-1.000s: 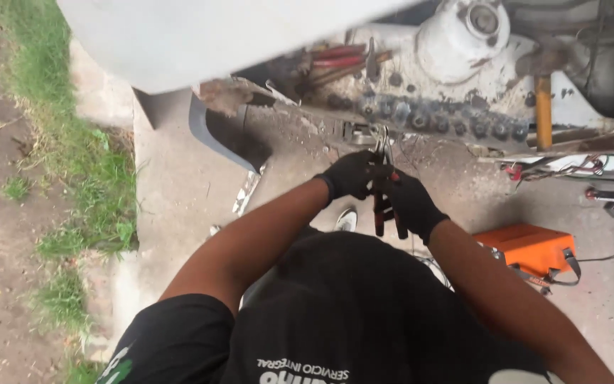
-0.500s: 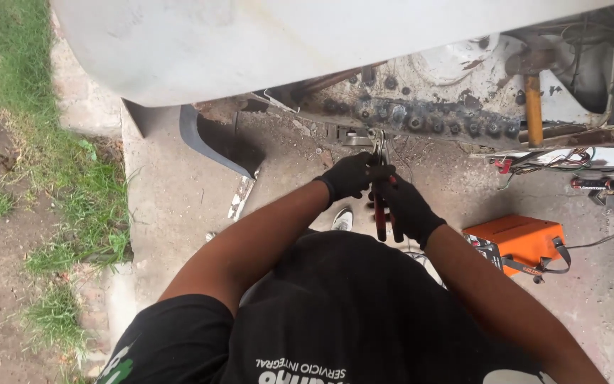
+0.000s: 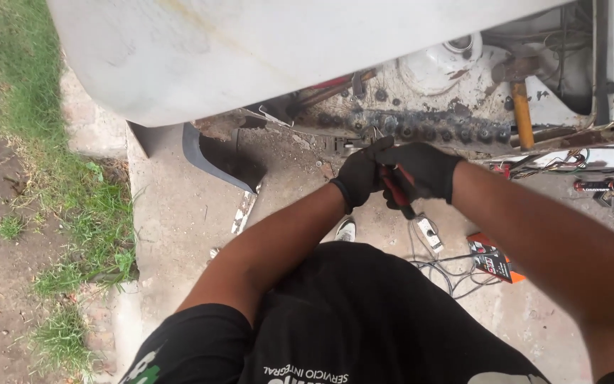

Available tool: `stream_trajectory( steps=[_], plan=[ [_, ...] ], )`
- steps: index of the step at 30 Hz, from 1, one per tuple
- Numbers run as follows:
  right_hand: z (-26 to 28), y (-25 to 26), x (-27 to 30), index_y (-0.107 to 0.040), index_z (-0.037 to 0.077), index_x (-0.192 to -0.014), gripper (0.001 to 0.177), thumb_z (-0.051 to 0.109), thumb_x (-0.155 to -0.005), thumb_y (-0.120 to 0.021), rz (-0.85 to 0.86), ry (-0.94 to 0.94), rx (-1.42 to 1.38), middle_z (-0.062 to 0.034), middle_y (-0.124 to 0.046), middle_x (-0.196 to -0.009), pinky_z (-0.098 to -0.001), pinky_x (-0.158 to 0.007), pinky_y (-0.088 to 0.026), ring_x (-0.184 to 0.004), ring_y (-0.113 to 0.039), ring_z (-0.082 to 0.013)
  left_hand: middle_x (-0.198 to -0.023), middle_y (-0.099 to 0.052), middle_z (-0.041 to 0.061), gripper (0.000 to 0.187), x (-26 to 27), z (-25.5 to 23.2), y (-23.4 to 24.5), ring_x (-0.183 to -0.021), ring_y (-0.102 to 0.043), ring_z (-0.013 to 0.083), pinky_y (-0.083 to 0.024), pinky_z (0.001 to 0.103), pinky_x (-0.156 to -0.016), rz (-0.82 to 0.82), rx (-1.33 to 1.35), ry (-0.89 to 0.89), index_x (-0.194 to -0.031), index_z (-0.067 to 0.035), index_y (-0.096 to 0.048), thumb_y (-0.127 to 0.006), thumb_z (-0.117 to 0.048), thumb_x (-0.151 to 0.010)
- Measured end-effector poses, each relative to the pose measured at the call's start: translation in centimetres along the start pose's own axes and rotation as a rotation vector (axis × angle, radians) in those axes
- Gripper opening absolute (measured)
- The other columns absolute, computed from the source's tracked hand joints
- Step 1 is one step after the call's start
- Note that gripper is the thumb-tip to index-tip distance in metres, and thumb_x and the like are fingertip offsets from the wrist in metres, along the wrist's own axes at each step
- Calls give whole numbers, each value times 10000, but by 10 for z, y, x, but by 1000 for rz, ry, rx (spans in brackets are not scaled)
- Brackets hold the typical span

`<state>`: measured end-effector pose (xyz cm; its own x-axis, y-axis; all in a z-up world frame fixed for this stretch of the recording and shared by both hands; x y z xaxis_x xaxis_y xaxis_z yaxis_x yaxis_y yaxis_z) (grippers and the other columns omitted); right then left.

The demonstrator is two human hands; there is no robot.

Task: The person uses pliers to work on a component under the front of a vehicle. They briefly touch a dog that approaches their feet before continuing to manipulate the vehicle part with the tool.

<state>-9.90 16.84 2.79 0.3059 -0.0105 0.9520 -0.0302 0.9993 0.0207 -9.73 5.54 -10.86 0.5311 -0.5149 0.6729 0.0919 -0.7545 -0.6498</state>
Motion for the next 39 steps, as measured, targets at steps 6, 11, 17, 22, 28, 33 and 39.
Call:
stream_trajectory(
  steps=[6, 11, 17, 22, 28, 33, 39],
  plan=[
    [15, -16, 36, -643, -29, -1159, 410, 340, -1016, -753, 6, -55, 55, -293, -740, -1012, -717, -770, -620, -878, -773, -496, -941, -690, 127, 472, 7, 9, 0, -841, -723, 292, -670, 485, -810, -35, -33, -63, -1199, -85, -653, -781, -485, -984],
    [-43, -19, 26, -703, 29, -1179, 353, 314, -996, -803, 49, 142, -82, -257, -762, -1012, -710, -824, -632, -951, -791, -503, -1143, -664, 199, 602, 18, 17, 11, -960, -716, 331, -664, 548, -867, -42, -218, -81, -1368, -55, -579, -779, -508, -1026],
    [-47, -28, 30, -685, 84, -1263, 359, 312, -1002, -779, 95, 165, -136, -213, -767, -1074, -644, -869, -622, -970, -780, -463, -819, -588, 114, 542, 33, 3, 17, -691, -599, 229, -531, 345, -501, 55, -295, -135, -1141, 14, -598, -832, -436, -949],
    [-47, -19, 23, -694, 108, -1221, 381, 386, -984, -802, 83, 169, -23, -162, -771, -997, -587, -799, -654, -916, -802, -429, -805, -594, 85, 542, 38, -1, 13, -695, -674, 268, -586, 395, -547, 50, -236, -55, -1111, -62, -611, -878, -477, -886],
    [-45, -17, 19, -703, 112, -1204, 375, 392, -978, -811, 77, 167, 7, -156, -777, -984, -570, -766, -661, -888, -806, -415, -870, -601, 91, 577, 47, -11, 5, -706, -664, 262, -563, 359, -556, 52, -227, -54, -1142, -58, -588, -863, -499, -893],
    [-44, -32, 34, -682, 125, -1221, 367, 381, -986, -800, 62, 149, -16, -147, -764, -972, -558, -768, -662, -886, -807, -402, -811, -622, 99, 552, 47, -8, 8, -658, -675, 281, -570, 370, -529, 32, -215, -48, -1102, -63, -571, -875, -470, -885],
    [-42, -33, 37, -696, 130, -1216, 366, 397, -990, -801, 45, 142, -28, -146, -767, -998, -561, -776, -662, -901, -804, -407, -793, -623, 104, 509, 46, -10, 6, -654, -692, 304, -565, 376, -522, 51, -191, -46, -1095, -47, -587, -875, -419, -900]
  ],
)
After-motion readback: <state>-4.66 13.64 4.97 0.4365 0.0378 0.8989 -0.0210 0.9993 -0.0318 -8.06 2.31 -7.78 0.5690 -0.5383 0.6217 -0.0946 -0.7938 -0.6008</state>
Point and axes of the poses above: each hand's wrist, its own x-axis away from the middle knuckle, its own y-axis out of the back of the hand, z = x × y, the point moved 1 cm from there along -x, towards the middle knuckle
